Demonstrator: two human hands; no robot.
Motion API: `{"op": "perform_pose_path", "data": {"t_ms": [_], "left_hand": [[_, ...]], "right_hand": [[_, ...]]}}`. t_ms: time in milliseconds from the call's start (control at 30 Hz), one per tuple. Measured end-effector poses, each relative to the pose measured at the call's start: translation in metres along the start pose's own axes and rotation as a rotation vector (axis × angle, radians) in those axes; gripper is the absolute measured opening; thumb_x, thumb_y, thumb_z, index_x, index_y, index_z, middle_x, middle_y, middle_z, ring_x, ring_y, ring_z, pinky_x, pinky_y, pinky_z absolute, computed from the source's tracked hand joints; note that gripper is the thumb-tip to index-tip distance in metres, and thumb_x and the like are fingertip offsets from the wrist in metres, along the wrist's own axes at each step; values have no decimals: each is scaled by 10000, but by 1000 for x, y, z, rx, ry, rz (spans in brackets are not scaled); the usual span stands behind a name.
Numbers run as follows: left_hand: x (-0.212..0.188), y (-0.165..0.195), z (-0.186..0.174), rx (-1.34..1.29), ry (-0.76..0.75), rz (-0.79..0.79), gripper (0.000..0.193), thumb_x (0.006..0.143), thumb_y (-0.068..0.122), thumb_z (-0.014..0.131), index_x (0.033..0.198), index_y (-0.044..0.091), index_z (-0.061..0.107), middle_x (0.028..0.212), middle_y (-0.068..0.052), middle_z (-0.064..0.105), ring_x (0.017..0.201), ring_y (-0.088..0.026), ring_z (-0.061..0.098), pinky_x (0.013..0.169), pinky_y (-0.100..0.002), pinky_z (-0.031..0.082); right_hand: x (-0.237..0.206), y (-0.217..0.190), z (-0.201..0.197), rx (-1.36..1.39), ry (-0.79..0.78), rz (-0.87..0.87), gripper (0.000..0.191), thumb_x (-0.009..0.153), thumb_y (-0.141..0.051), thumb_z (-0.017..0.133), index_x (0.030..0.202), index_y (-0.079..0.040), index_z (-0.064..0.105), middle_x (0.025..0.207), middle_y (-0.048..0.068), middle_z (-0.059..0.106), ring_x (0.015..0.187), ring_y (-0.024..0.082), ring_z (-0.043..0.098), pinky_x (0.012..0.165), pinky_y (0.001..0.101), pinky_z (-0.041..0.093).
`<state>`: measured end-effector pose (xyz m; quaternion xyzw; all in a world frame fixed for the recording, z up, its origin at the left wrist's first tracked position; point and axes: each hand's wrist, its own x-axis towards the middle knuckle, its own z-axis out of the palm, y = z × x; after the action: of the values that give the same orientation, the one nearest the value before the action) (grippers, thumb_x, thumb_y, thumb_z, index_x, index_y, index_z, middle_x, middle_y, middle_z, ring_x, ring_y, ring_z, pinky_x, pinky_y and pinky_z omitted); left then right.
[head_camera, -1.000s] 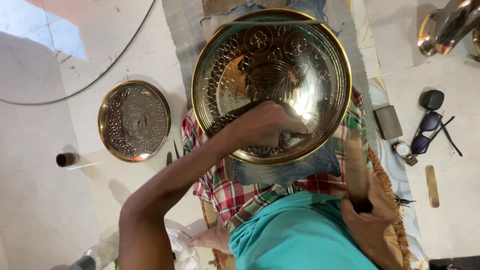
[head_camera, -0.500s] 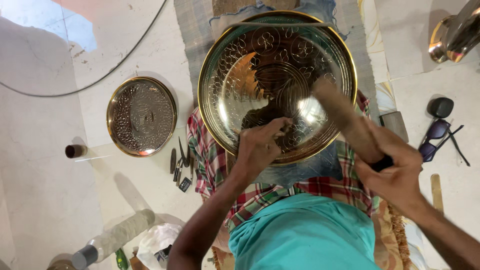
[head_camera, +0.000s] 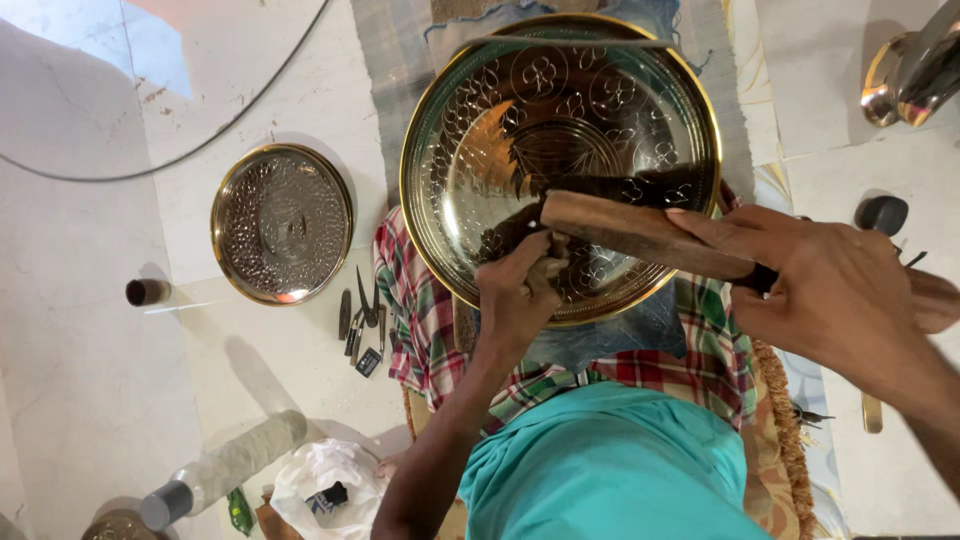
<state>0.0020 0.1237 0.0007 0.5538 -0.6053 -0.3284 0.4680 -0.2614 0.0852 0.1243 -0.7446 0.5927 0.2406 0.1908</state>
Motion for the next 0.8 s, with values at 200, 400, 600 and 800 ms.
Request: {"op": "perform_pose_path", "data": {"t_ms": [200,400,600,800], "left_hand": [[5,-1,0,76,-148,10,483,864,-158,505,1276,30,671,1063,-157,773,1021,-226,775,904,-304,650],[7,-1,3,97,-108,69,530,842,-189,515,1278,70,668,1130,-135,779,1033,-219,783,907,-295,664],[17,-11,-1,159,-274,100,537,799,-190,539,1237,77,697,1119,-134,769,996,-228,790,776,-252,675],[30,-8,-12,71,-437,139,609,755,-194,492,1258,77,702,1202,-178,749,923,-229,794,690,-267,658]], "right_hand": [[5,-18,56,1197,423,-344,835,709,70,634,1505,-169,553,1123,88,722,762,76,597,620,228,478],[3,-12,76,1238,629,-368,729,749,45,676,1465,-72,609,1090,88,708,921,61,611,813,195,489],[0,9,75,523,687,-289,677,748,53,694,1395,-144,703,1179,105,749,779,89,628,587,198,466],[-21,-4,82,1019,583,-177,758,753,5,687,1494,-147,636,1173,77,712,725,132,567,592,208,427]]}}
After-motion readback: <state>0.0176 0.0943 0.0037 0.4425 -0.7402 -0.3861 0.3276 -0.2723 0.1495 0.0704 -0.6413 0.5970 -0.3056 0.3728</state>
